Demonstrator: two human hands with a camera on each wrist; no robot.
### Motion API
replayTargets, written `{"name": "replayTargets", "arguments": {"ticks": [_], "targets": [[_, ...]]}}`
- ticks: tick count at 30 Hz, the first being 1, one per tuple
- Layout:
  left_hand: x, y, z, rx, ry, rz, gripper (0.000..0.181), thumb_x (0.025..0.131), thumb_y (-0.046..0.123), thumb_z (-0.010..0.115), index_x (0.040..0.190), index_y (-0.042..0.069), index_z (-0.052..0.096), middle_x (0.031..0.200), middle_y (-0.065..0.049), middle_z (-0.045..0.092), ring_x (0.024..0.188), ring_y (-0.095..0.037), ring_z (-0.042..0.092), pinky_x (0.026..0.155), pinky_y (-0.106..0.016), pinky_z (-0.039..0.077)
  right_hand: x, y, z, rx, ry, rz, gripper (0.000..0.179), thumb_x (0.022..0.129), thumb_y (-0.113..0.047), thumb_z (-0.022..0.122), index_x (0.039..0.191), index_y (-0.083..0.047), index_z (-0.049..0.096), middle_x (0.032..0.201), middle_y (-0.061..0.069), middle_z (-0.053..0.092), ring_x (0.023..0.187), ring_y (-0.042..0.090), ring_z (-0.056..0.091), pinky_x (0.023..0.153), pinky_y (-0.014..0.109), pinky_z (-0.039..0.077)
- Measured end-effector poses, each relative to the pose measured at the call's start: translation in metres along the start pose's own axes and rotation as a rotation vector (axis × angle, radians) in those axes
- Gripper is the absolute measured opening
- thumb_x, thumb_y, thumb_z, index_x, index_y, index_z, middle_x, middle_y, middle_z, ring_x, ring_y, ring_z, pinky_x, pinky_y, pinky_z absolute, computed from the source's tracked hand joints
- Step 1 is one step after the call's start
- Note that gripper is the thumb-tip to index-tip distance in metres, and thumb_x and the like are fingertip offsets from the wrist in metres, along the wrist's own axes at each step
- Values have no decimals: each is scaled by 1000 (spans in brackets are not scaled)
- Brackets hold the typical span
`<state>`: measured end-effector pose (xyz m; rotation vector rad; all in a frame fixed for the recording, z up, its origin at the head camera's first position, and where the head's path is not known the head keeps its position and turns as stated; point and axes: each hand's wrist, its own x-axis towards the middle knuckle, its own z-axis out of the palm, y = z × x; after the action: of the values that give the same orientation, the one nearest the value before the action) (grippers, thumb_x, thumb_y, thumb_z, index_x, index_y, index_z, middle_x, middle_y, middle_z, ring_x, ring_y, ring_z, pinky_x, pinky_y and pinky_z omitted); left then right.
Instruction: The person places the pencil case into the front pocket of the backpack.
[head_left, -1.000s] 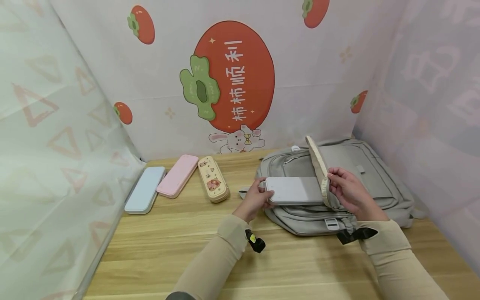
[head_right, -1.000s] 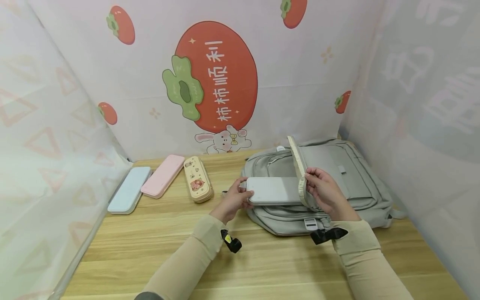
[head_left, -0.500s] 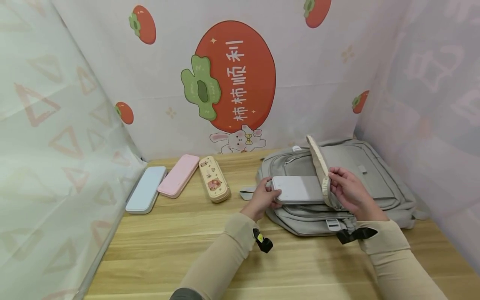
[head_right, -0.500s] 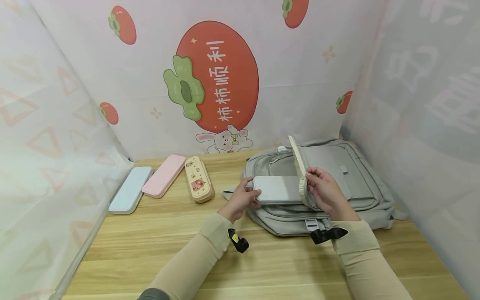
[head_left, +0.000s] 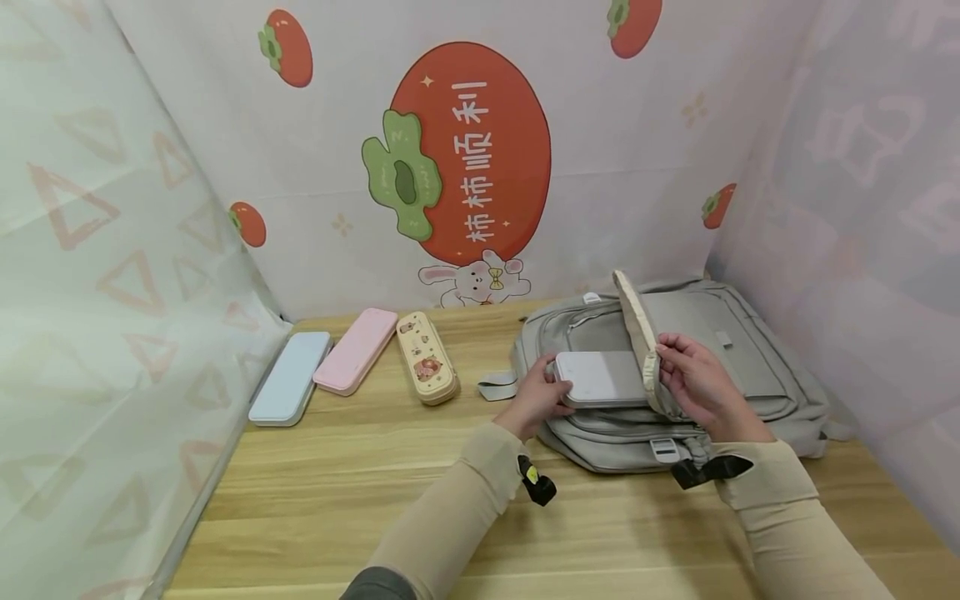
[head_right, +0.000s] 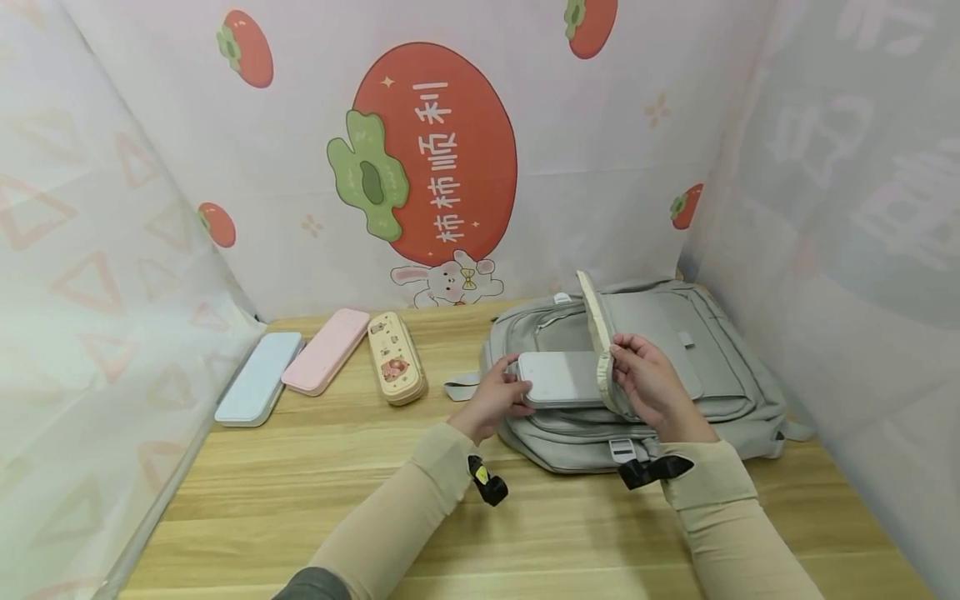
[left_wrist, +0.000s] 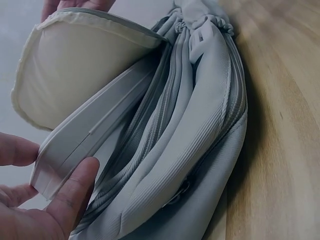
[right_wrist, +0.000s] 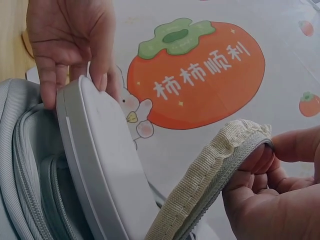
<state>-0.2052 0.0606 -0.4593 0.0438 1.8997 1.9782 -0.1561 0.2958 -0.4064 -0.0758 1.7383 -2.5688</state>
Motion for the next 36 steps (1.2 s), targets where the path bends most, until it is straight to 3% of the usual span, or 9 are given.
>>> {"name": "replayTargets", "arguments": {"ticks": [8,15,25,36], "targets": [[3,0,11,21,-25,19,62,101,-8,51,159,6,35,112,-18,58,96,-32,68,76,-41,62,-1,-1,1,9,12,-4,13,110,-3,45,103,-8,54,92,-2,58,82,6,58,71,19,50],[3,8,20,94,-25,25,66,97,-10,50,160,4,35,104,-12,62,84,-20,67,70,-33,61,0,-1,1,11,-1,-16,13,110,-2,44,103,-7,54,92,-2,59,82,6,58,70,19,50],[8,5,32,190,-5,49,71,97,-10,55,162,4,31,98,-13,64,72,-19,60,63,-33,58,0,-1,-3,78,-30,-27,11,110,-3,45,105,-7,54,95,-1,59,86,6,60,74,19,51],[16,5,37,211,-14,1,70,98,-8,56,162,6,32,108,-14,63,68,-17,59,64,-32,59,-1,2,-7,77,-27,-41,12,110,-3,45,104,-7,54,94,0,59,85,6,60,72,19,51]]}}
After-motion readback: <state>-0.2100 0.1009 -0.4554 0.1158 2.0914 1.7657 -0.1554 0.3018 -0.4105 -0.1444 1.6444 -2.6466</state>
